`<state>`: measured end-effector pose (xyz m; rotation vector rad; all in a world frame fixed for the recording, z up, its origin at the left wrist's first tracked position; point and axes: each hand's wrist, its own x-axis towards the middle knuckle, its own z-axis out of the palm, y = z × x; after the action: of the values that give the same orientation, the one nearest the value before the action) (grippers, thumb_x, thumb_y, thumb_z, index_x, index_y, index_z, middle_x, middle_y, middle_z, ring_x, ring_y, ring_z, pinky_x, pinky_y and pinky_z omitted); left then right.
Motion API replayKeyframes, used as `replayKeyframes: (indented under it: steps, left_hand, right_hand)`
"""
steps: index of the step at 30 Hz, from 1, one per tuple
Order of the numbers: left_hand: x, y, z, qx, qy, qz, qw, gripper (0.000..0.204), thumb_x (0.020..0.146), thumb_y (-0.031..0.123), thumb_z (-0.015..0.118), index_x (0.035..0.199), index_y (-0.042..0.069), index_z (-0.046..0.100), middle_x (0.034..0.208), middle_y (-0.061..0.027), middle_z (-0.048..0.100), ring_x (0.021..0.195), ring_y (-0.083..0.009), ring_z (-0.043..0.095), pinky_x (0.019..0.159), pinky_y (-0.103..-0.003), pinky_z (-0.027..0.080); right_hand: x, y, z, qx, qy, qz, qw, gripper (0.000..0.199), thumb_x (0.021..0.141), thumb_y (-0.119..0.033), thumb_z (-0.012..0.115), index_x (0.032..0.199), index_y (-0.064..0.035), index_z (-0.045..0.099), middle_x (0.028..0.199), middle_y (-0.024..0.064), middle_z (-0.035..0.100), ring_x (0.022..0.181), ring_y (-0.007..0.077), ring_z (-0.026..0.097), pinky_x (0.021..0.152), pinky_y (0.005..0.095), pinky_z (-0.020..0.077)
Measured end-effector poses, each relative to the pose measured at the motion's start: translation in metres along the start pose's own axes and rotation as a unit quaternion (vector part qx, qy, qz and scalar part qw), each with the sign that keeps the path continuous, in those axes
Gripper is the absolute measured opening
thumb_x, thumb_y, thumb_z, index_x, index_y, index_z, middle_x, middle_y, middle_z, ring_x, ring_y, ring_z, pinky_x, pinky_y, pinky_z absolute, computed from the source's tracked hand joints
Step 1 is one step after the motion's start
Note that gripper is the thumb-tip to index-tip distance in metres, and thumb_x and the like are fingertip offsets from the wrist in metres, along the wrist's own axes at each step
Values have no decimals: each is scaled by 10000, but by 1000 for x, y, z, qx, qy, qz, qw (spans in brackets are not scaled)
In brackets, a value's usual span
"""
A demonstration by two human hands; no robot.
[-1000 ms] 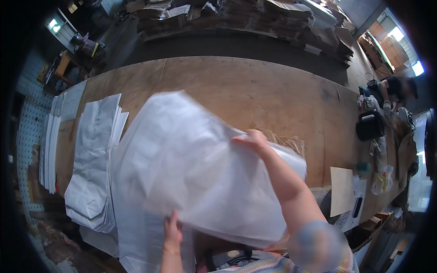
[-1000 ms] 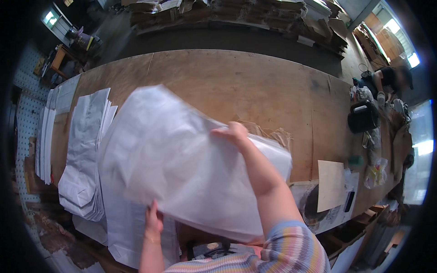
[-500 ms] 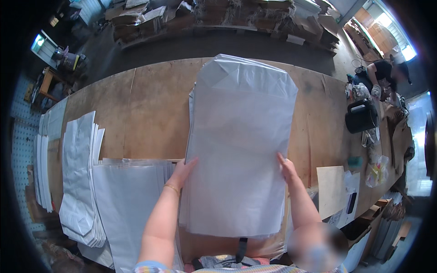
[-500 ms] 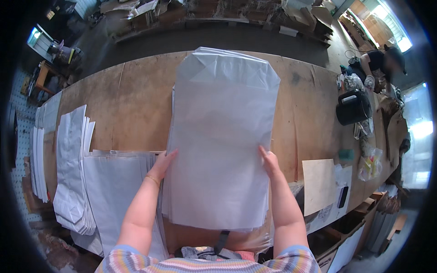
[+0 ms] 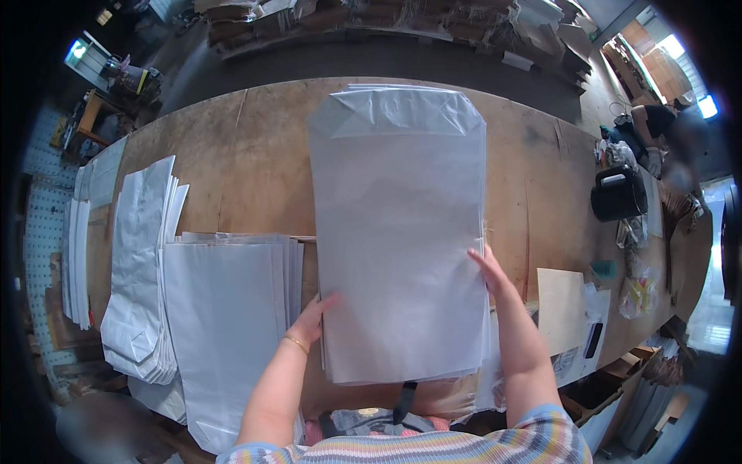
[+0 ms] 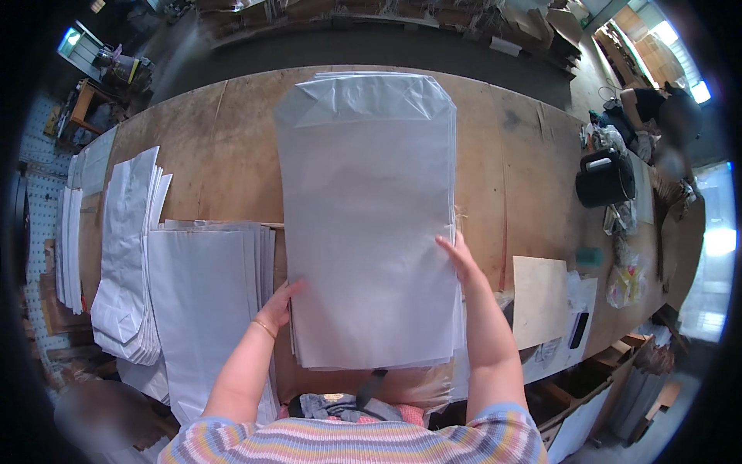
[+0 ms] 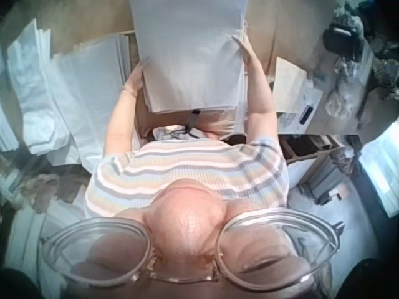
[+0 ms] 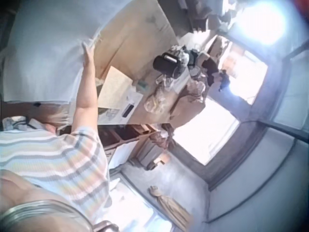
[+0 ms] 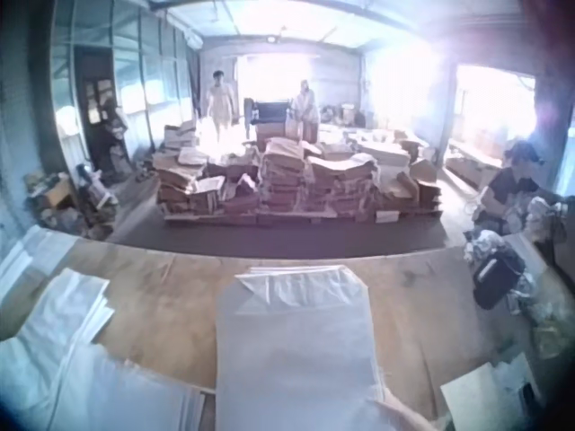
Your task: The person folds a brown paper sheet inside a white sheet, then stacks the folded items with others on the table. The person repeatedly picks up stacks, aligns them, and places them back down.
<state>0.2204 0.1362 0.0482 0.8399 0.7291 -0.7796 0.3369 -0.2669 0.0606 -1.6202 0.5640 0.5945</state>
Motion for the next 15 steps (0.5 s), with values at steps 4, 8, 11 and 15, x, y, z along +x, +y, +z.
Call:
replayKeyframes:
  steps: [4, 8, 11, 15]
  left_hand:
    - [-30, -63, -33, 53, -1, -59, 997, 419, 814, 243, 622, 1121, -22, 517, 1055, -96, 587, 963, -181, 573, 811, -323, 481]
    - [-45, -96, -24, 41, 66, -7, 997, 439, 772, 195, 669, 1117, -36, 526, 1033, -120, 595, 935, -196, 584, 791, -313, 481]
    - [-32, -105, -29, 83, 108, 16, 991, 458, 749, 187, 695, 1114, -35, 530, 1011, -121, 601, 907, -201, 590, 761, -311, 483]
    - [-47, -81, -7, 105, 117, 22, 987, 430, 764, 193, 682, 1097, -34, 534, 1002, -118, 602, 878, -201, 591, 736, -316, 486]
  right_hand:
    - [-52, 114, -29, -120, 22, 33, 992, 628, 752, -354, 691, 1199, -27, 394, 1087, 118, 520, 994, 211, 505, 866, 365, 417]
    - [-115, 140, -21, -56, 67, 64, 994, 484, 770, -276, 688, 1094, 2, 461, 1004, 108, 568, 906, 168, 536, 793, 323, 443]
    - [-115, 149, -16, -97, 110, 37, 988, 419, 765, -264, 694, 1011, 13, 499, 936, 115, 591, 836, 165, 555, 715, 314, 462]
    - [-111, 150, -8, -95, 137, 18, 986, 324, 782, -216, 682, 965, -11, 511, 849, 60, 591, 741, 115, 538, 644, 274, 457]
